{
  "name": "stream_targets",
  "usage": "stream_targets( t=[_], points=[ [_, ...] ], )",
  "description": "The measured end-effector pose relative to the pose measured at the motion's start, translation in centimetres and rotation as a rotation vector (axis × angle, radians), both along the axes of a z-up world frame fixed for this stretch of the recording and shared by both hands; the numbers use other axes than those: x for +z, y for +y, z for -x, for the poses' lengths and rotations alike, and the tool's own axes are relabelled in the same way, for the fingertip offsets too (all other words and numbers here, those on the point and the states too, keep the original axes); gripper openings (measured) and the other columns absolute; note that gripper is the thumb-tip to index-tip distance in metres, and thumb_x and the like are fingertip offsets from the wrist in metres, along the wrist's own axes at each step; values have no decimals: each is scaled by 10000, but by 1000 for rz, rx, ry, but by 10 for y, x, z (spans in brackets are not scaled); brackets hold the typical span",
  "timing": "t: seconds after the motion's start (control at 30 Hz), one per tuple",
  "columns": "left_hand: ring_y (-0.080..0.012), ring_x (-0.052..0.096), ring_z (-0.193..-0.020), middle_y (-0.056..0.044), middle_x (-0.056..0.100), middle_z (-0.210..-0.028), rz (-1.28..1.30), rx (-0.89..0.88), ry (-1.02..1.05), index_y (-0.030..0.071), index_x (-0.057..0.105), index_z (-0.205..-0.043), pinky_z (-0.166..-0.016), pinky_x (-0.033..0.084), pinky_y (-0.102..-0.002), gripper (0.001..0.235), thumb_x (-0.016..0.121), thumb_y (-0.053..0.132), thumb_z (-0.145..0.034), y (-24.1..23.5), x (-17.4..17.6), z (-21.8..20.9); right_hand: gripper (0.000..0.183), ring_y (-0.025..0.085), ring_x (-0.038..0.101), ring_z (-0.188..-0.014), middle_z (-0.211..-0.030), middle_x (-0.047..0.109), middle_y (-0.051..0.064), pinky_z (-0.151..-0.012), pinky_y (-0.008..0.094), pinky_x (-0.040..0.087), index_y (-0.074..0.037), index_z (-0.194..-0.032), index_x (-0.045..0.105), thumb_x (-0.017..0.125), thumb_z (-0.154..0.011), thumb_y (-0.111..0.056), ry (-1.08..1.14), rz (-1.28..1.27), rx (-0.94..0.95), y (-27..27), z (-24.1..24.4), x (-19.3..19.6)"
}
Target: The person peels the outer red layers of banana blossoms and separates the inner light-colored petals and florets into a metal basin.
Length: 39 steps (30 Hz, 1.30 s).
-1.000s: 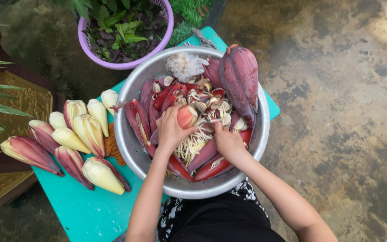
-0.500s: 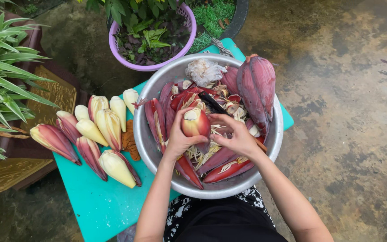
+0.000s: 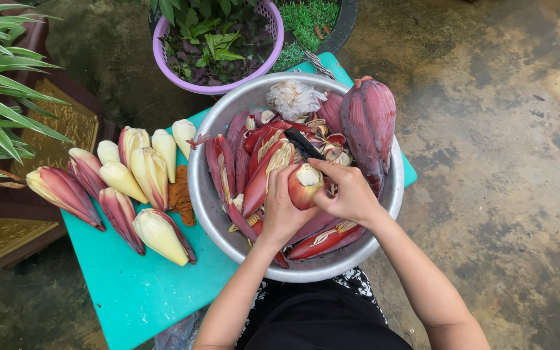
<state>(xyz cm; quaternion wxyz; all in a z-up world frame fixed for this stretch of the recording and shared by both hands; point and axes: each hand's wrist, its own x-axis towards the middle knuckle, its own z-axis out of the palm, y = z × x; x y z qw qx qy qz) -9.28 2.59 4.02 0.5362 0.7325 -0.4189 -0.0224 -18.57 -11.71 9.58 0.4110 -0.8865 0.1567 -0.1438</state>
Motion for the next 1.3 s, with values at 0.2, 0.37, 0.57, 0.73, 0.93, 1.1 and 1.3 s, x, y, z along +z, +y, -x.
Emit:
stream_targets(
  t=[0.2, 0.37, 0.57, 0.73, 0.93, 1.1, 1.3],
  points=[
    [-360, 578, -1185, -143, 574, -1231, 3, 45, -6, 65, 519, -1321, -1017, 485, -459, 842, 956, 229, -620, -2, -7, -3, 626, 265, 717, -1142, -1235, 715, 216, -925, 309, 579, 4, -1373, 598, 622, -748, 24, -196, 17, -9, -3, 3, -35],
    [-253, 599, -1244, -113, 598, -1316, 117, -130, 281, 52, 478, -1381, -1063, 498, -399, 927, 971, 213, -613, 10, -23, -34, 625, 126, 660, -1213, -1299, 652, 144, -993, 271, 543, -15, -1396, 499, 568, -785, 97, -156, -657, 74, -11, -3, -89],
    [-213, 539, -1354, -87, 542, -1449, 345, -421, 806, 60, 449, -1426, -1152, 471, -372, 899, 921, 36, -661, 35, -38, -66, 527, 191, 654, -802, -979, 760, 185, -766, 310, 560, -76, -1459, 626, 547, -953, 51, 108, -196, -263, -5, -7, -71],
    [-213, 524, -1383, -80, 533, -1466, 346, -437, 920, 39, 416, -1526, -1169, 439, -361, 968, 897, 24, -686, 63, -52, -79, 509, 216, 697, -1057, -1235, 713, 173, -929, 315, 555, -28, -1432, 567, 572, -935, 82, -332, 35, -234, 8, -12, -33],
    [-217, 591, -1242, -77, 574, -1342, 276, -144, 852, 79, 412, -1478, -1075, 488, -363, 973, 916, 98, -646, 63, -74, -83, 507, 265, 639, -1340, -1387, 672, 169, -1123, 358, 518, 6, -1430, 540, 559, -938, 129, -545, 212, -220, 7, -17, -33],
    [-245, 545, -1299, -120, 467, -1414, 92, 42, 409, 42, 464, -1462, -1105, 457, -381, 978, 993, 64, -641, 61, -71, -80, 431, 262, 596, -1393, -1456, 631, 190, -1190, 364, 467, 12, -1468, 504, 491, -1052, 124, -709, -178, -150, -18, -31, -48],
    [-225, 603, -1191, -100, 560, -1316, 357, -45, 830, 150, 318, -1516, -1024, 511, -388, 1082, 913, 117, -613, 64, -63, -75, 519, 204, 703, -1129, -1231, 670, 103, -952, 317, 605, 7, -1457, 409, 528, -958, 89, -523, -339, -242, -99, -66, -54]
  ],
)
